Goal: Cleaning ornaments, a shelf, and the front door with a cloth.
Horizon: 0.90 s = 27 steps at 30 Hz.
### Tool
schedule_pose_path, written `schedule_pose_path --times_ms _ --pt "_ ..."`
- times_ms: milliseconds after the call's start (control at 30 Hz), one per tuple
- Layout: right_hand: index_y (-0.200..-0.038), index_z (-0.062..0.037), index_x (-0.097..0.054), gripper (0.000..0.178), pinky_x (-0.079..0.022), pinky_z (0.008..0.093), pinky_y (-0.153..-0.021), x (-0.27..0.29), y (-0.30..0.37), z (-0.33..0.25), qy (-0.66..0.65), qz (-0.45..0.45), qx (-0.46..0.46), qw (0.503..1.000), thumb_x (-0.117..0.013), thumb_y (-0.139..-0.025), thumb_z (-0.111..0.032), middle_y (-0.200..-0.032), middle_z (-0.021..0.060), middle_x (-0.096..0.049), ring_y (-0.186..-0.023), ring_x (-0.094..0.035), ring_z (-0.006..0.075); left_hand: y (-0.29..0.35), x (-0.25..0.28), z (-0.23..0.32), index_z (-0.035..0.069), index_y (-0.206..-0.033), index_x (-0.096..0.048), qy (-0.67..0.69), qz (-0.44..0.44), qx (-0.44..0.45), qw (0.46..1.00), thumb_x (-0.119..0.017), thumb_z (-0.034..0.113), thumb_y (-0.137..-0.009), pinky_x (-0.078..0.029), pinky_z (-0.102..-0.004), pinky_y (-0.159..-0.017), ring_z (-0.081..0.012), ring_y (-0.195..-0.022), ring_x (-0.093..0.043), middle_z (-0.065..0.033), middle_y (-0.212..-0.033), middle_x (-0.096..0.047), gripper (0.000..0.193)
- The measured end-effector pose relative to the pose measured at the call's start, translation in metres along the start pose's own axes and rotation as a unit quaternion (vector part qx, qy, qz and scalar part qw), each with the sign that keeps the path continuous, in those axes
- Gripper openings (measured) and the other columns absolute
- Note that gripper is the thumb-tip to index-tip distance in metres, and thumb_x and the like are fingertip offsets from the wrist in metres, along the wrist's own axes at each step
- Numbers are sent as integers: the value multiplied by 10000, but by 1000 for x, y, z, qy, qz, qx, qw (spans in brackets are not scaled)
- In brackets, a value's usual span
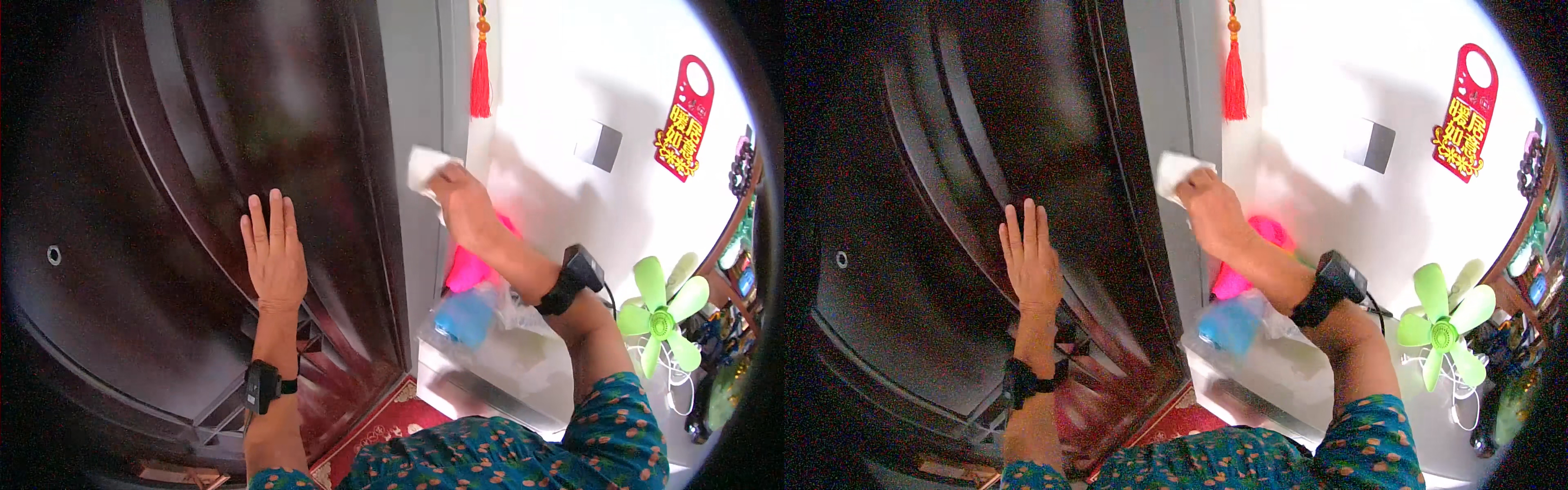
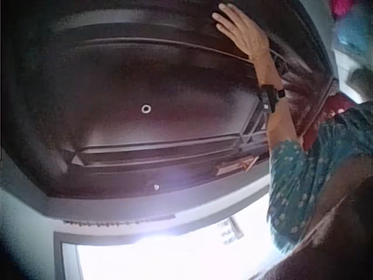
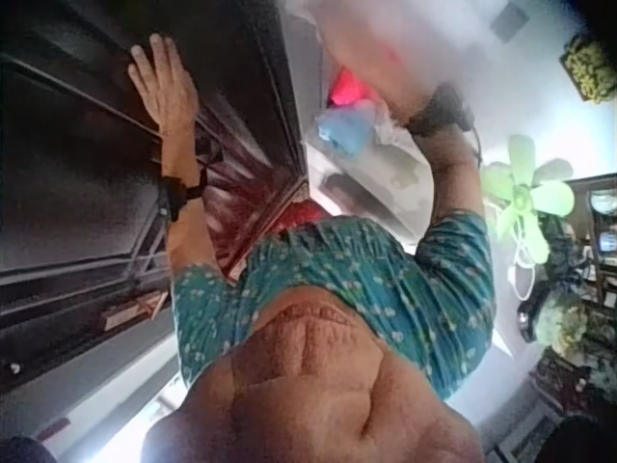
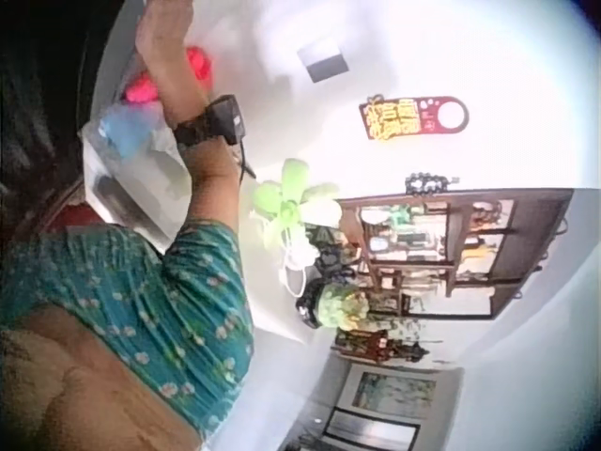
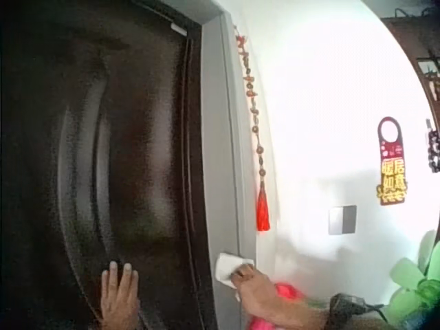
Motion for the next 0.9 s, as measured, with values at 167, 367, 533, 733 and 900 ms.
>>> schedule_pose_path --times_ms 167,367,533,733,900 --pt "-1084 -36 -584 318 -461 386 -855 46 -99 -15 -49 196 68 977 -470 -795 30 -1053 180 -566 -990 -542 358 -1 -12 0 7 -1371 -377 -2 -15 6 1000 -543 68 -775 -174 -477 -1132 -344 -1397 -169 -92 -1504 -240 621" --pt "-1186 -89 -530 447 -460 428 -926 66 -190 -29 89 276 128 948 -517 -754 24 -1152 166 -501 -1165 -442 379 4 -8 0 14 -1380 -368 -14 -39 -5 999 -530 80 -796 -168 -480 -1132 -345 -1398 -170 -104 -1506 -234 610" --pt "-1270 -44 -444 523 -524 429 -856 34 -183 -34 154 203 60 965 -519 -758 31 -1232 282 -383 -1231 -363 451 4 -6 2 -30 -1372 -365 33 -29 -9 999 -510 0 -792 -166 -485 -1129 -374 -1393 -170 -138 -1501 -231 599" --pt "-1304 6 -391 547 -509 445 -873 -20 -119 -40 134 163 22 977 -512 -772 28 -1290 319 -326 -1258 -312 500 4 -2 3 -45 -1364 -366 54 -28 -17 998 -501 20 -805 -189 -488 -1118 -384 -1389 -172 -154 -1490 -242 578" --pt "-1330 16 -370 562 -403 511 -974 -66 -62 -45 103 107 -7 989 -500 -783 31 -1321 330 -301 -1271 -295 516 -1 -2 2 -24 -1365 -369 35 -66 -17 997 -525 73 -815 -177 -486 -1121 -380 -1384 -184 -141 -1492 -238 580"
Point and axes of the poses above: each hand's wrist, its own y-axis away from the middle knuckle, its own x-axis out of the back of the hand, z = x × y, the point moved 8 cm from there along -y, towards the middle knuckle
